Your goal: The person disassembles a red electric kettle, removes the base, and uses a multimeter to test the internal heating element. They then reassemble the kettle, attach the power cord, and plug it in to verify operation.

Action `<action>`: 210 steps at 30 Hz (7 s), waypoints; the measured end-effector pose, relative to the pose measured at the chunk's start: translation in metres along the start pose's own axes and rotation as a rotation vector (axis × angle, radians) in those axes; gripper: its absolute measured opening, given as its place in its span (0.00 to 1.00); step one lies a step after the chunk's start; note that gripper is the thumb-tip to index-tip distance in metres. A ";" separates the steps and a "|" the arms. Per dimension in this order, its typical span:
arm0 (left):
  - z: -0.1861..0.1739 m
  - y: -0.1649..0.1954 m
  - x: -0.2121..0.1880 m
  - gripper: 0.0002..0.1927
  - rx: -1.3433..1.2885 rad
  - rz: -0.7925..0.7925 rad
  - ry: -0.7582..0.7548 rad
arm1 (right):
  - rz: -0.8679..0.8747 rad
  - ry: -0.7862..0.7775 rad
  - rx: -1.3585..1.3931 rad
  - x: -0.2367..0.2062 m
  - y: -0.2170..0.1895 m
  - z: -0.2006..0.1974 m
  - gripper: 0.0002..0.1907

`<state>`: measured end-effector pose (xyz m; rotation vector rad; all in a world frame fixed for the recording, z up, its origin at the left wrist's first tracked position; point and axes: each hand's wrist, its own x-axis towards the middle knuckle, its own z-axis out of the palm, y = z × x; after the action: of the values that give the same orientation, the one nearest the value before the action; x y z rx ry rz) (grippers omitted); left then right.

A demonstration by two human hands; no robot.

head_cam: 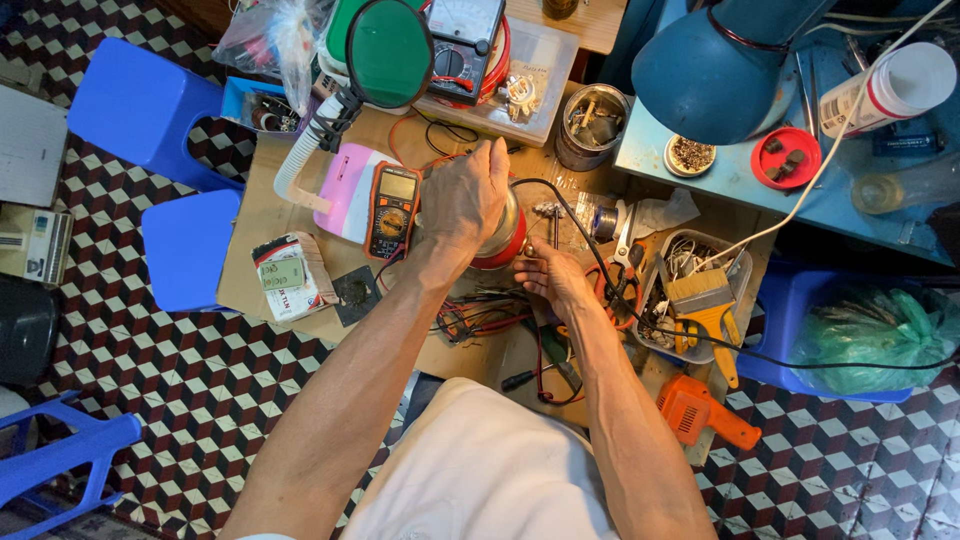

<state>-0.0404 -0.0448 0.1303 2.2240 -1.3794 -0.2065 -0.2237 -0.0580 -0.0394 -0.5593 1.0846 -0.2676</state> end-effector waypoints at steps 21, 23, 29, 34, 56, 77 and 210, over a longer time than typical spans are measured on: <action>0.001 -0.001 -0.001 0.22 -0.035 0.026 0.064 | -0.127 -0.082 0.083 -0.003 0.004 0.006 0.12; 0.001 -0.001 -0.001 0.22 -0.034 0.032 0.070 | -0.094 -0.065 0.161 -0.005 0.000 0.007 0.14; -0.002 -0.001 -0.001 0.22 -0.037 0.000 0.020 | -0.149 -0.100 0.065 -0.001 0.001 0.005 0.13; -0.002 0.001 -0.001 0.22 -0.013 0.004 0.024 | -0.219 -0.085 -0.034 -0.001 0.009 0.006 0.14; -0.003 0.001 0.000 0.23 -0.034 0.001 0.012 | -0.242 -0.046 0.041 -0.003 0.012 0.009 0.14; -0.003 0.000 -0.002 0.22 -0.045 0.034 0.040 | -0.071 0.018 0.122 -0.010 -0.004 0.011 0.19; 0.166 0.296 -0.397 0.23 -0.377 0.286 -0.929 | -0.467 0.773 0.366 -0.421 0.196 -0.368 0.33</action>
<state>-0.5266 0.1397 0.0808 1.6086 -1.8694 -1.3930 -0.7538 0.1932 0.0436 -0.3704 1.5865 -1.1360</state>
